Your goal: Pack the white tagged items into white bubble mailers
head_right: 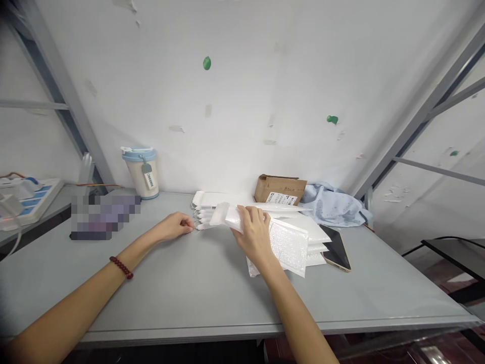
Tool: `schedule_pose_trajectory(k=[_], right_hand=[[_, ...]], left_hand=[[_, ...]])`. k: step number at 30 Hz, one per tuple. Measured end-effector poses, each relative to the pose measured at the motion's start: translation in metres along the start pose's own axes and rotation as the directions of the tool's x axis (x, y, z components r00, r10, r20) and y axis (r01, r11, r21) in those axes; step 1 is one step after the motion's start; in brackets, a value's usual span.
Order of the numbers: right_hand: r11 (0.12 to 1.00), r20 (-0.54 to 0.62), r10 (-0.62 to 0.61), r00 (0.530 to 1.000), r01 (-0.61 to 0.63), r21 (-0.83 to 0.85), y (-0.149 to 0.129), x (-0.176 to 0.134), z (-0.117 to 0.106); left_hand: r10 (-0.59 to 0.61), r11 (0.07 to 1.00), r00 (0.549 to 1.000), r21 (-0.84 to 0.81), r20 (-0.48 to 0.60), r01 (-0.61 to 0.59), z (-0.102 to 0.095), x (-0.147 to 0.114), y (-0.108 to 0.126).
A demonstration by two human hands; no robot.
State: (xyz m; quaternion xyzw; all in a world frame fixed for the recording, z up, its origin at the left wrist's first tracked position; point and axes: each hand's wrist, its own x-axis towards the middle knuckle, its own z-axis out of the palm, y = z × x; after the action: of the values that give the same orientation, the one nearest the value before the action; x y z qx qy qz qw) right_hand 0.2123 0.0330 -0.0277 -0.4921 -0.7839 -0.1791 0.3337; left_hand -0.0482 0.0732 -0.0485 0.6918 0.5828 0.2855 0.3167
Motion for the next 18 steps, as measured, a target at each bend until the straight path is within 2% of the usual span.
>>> schedule_pose_trajectory(k=[6,11,15,18], right_hand=[[1.000,0.006,-0.013,1.000,0.013,0.002,-0.001,0.000,0.001],[1.000,0.025,-0.003,1.000,0.003,-0.003,0.000,0.000,0.001],[1.000,0.026,-0.006,1.000,0.006,0.002,0.001,0.000,0.000],[1.000,0.028,-0.006,1.000,0.006,0.001,0.000,0.000,0.001]], left_hand=[[0.014,0.999,0.996,-0.036,0.092,-0.010,-0.007,-0.006,0.011],[0.022,0.986,0.979,-0.168,0.205,0.013,-0.032,-0.016,0.027],[0.008,0.971,0.972,-0.233,0.235,0.048,-0.050,-0.022,0.033],[0.006,0.969,0.972,-0.241,0.236,0.052,-0.055,-0.024,0.034]])
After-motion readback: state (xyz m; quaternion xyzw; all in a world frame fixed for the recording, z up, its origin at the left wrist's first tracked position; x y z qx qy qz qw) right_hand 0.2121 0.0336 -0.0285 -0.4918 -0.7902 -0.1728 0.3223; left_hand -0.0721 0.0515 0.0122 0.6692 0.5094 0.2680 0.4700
